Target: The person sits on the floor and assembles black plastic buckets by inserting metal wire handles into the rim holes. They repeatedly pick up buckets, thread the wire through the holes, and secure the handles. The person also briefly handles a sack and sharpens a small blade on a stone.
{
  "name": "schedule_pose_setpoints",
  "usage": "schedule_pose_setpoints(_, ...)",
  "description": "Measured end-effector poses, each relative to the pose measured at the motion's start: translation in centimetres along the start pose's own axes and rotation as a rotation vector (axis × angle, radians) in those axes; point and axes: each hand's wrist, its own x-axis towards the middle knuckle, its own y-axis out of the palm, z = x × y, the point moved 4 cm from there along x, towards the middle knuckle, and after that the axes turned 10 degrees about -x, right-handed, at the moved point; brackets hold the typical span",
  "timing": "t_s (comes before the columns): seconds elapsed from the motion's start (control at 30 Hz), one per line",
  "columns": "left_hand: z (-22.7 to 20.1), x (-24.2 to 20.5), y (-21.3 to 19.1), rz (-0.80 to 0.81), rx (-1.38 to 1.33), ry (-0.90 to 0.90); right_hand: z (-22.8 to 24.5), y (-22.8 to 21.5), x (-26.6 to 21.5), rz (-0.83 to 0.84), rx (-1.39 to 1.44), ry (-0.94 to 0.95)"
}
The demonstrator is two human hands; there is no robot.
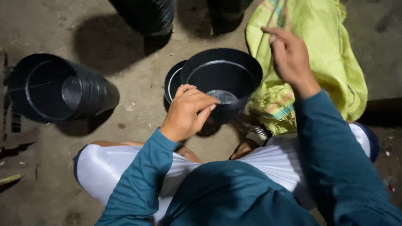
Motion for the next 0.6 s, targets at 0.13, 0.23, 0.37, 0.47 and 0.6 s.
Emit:
schedule_pose_setpoints(0.13,1.7,-0.4,-0.2,-0.154,-0.09,-0.227,6.4,1.7,-4.9,0.025,0.05,-0.042)
schedule_pose_setpoints(0.23,2.0,-0.4,-0.4,-0.228,-0.12,-0.278,10.5,3.2,-7.3,-0.018,0.095,-0.242)
schedule_pose_setpoints(0.37,1.8,-0.3,-0.6,-0.247,-0.109,-0.283,12.3,4.1,-8.2,-0.041,0.073,-0.265)
schedule_pose_setpoints(0.47,1.6,-0.3,-0.4,-0.234,-0.104,-0.294,12.3,4.1,-8.0,-0.02,0.08,-0.204)
schedule_pose_setpoints(0.6,1.4,-0.4,-0.3,-0.245,-0.109,-0.282,12.1,4.0,-8.1,-0.024,0.06,-0.233)
